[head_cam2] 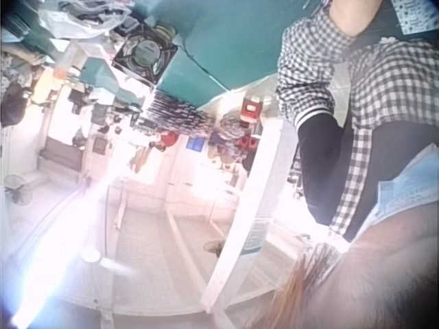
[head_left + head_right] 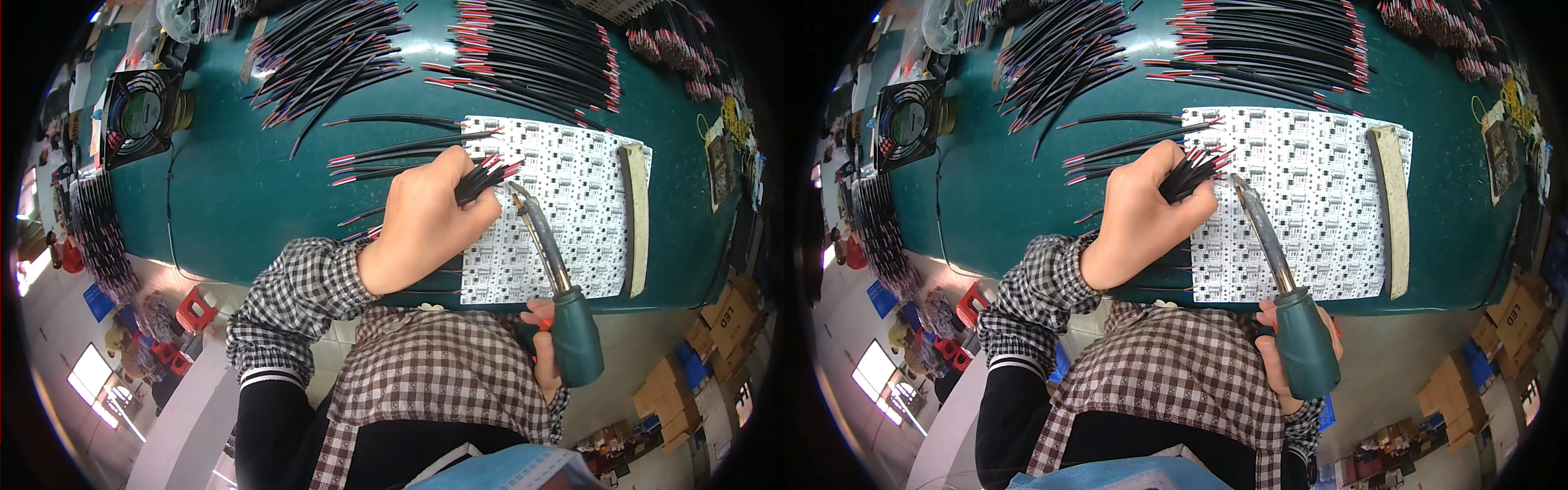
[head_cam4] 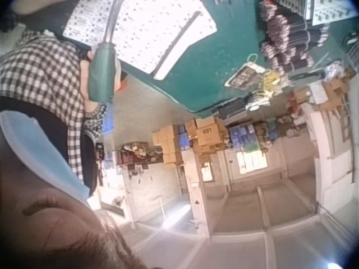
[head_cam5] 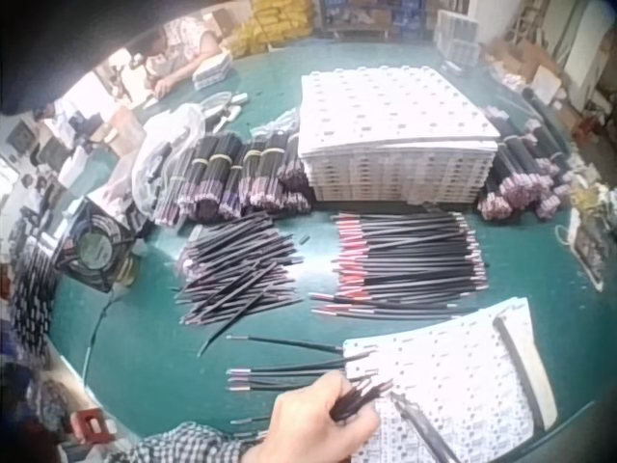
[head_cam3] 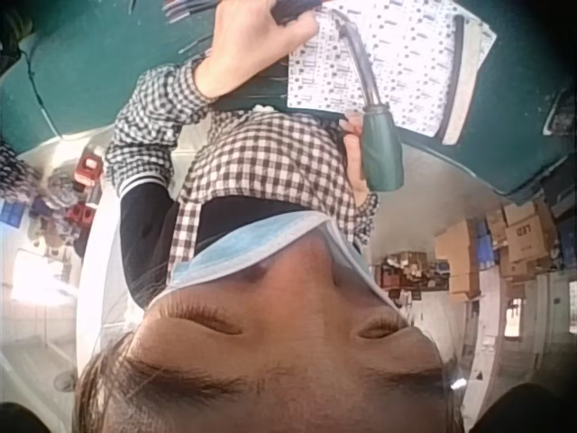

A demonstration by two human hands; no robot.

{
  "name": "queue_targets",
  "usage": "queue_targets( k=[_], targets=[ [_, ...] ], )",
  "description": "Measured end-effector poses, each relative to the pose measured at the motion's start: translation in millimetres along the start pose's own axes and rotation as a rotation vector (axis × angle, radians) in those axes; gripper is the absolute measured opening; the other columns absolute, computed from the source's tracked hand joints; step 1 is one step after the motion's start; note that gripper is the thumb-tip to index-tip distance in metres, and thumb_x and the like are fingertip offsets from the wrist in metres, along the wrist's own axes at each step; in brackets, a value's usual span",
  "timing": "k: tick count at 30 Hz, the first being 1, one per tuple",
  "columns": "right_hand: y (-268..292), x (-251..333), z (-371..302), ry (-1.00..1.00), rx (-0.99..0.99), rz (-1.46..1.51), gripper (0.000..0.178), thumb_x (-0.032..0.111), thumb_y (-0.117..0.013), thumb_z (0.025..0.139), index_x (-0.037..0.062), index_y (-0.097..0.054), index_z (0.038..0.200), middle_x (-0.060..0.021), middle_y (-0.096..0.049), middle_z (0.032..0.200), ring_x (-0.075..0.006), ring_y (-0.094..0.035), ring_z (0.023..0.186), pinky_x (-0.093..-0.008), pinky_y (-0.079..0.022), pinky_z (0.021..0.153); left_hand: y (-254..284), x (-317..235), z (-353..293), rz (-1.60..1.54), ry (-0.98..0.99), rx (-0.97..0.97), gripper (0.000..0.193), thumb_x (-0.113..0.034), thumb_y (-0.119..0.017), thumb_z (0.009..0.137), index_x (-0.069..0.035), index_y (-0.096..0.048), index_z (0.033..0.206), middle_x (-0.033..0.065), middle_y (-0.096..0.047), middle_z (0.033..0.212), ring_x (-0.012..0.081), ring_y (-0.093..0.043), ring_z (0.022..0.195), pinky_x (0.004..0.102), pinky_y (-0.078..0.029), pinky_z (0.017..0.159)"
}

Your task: The person attaches black wires to contact points on a printed circuit board assembly using a soldering iron.

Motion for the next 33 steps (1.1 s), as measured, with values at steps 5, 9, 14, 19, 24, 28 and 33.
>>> queue_targets(
  k=[5, 9, 14, 19, 24, 28, 33],
  targets=[
    [-1.2, 3.5, 4.4, 0.007, 0.008, -0.043, 0.034, 0.02, -0.077, 0.083, -0.0045, -0.065, 0.103, -0.0152, -0.066, 0.094, -0.024, -0.07, 0.083, -0.0325, -0.059, 0.07, 1.4, -2.7, 4.6, 0.044, -0.001, 0.032, 0.024, -0.009, -0.072, 0.073, 0.002, -0.051, 0.074, 0.0146, -0.052, 0.06, 0.0189, -0.044, 0.047, 0.0321, -0.042, 0.049],
    [-2.0, 4.5, 5.6, 0.006, 0.011, -0.066, 0.031, 0.02, -0.077, 0.082, -0.0026, -0.067, 0.102, -0.015, -0.068, 0.094, -0.0218, -0.07, 0.08, -0.0311, -0.058, 0.07, 2.8, -3.6, 6.0, 0.051, 0.02, 0.07, 0.023, -0.009, -0.072, 0.073, 0.003, -0.051, 0.074, 0.0152, -0.053, 0.06, 0.0191, -0.045, 0.048, 0.0325, -0.043, 0.049],
    [-3.1, 4.3, 6.5, 0.001, 0.017, -0.071, 0.031, 0.02, -0.077, 0.082, -0.0026, -0.067, 0.102, -0.0154, -0.069, 0.095, -0.0212, -0.07, 0.08, -0.0307, -0.058, 0.07, 2.8, -1.7, 6.4, 0.003, 0.024, 0.059, 0.022, -0.008, -0.072, 0.073, 0.003, -0.053, 0.074, 0.0157, -0.056, 0.062, 0.0183, -0.048, 0.049, 0.0321, -0.044, 0.051],
    [-3.2, 3.2, 4.5, -0.028, -0.048, -0.043, 0.03, 0.02, -0.077, 0.081, -0.0015, -0.068, 0.1, -0.014, -0.07, 0.093, -0.0208, -0.069, 0.076, -0.0304, -0.056, 0.068, 1.4, -3.4, 7.5, 0.003, 0.011, 0.071, 0.022, -0.007, -0.072, 0.073, 0.004, -0.053, 0.075, 0.0161, -0.057, 0.063, 0.0174, -0.049, 0.05, 0.0318, -0.044, 0.051],
    [0.7, -3.8, -0.2, 0.046, 0.019, -0.273, 0.027, 0.023, -0.077, 0.08, 0.0018, -0.071, 0.096, -0.01, -0.07, 0.084, -0.0212, -0.066, 0.074, -0.031, -0.05, 0.062, 3.6, -2.1, 8.3, 0.011, 0.021, 0.068, 0.021, -0.007, -0.071, 0.073, 0.004, -0.053, 0.075, 0.0161, -0.056, 0.062, 0.0171, -0.049, 0.05, 0.0312, -0.044, 0.05],
    [0.8, 1.8, 4.6, 0.134, 0.128, -0.348, 0.032, 0.023, -0.077, 0.082, -0.0012, -0.068, 0.101, -0.0119, -0.069, 0.089, -0.022, -0.068, 0.083, -0.0312, -0.055, 0.066, 2.4, -1.8, 8.3, -0.002, 0.012, 0.06, 0.021, -0.006, -0.071, 0.073, 0.004, -0.053, 0.074, 0.0161, -0.055, 0.062, 0.0174, -0.048, 0.05, 0.0313, -0.044, 0.05],
    [0.6, -0.8, -1.8, -0.051, 0.009, 0.042, 0.046, 0.025, -0.075, 0.086, -0.0076, -0.059, 0.114, -0.0186, -0.064, 0.107, -0.0298, -0.068, 0.097, -0.0368, -0.061, 0.08, 3.4, -1.9, 7.5, 0.027, 0.0, 0.077, 0.023, -0.009, -0.073, 0.074, 0.004, -0.054, 0.078, 0.0161, -0.055, 0.063, 0.018, -0.051, 0.051, 0.0321, -0.045, 0.051]
  ],
)
Point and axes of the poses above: each hand's wrist, its own z-axis towards the middle knuckle, its own y-axis out of the back of the hand, x = y × z, the point moved 3 cm from there along z, towards the middle knuckle
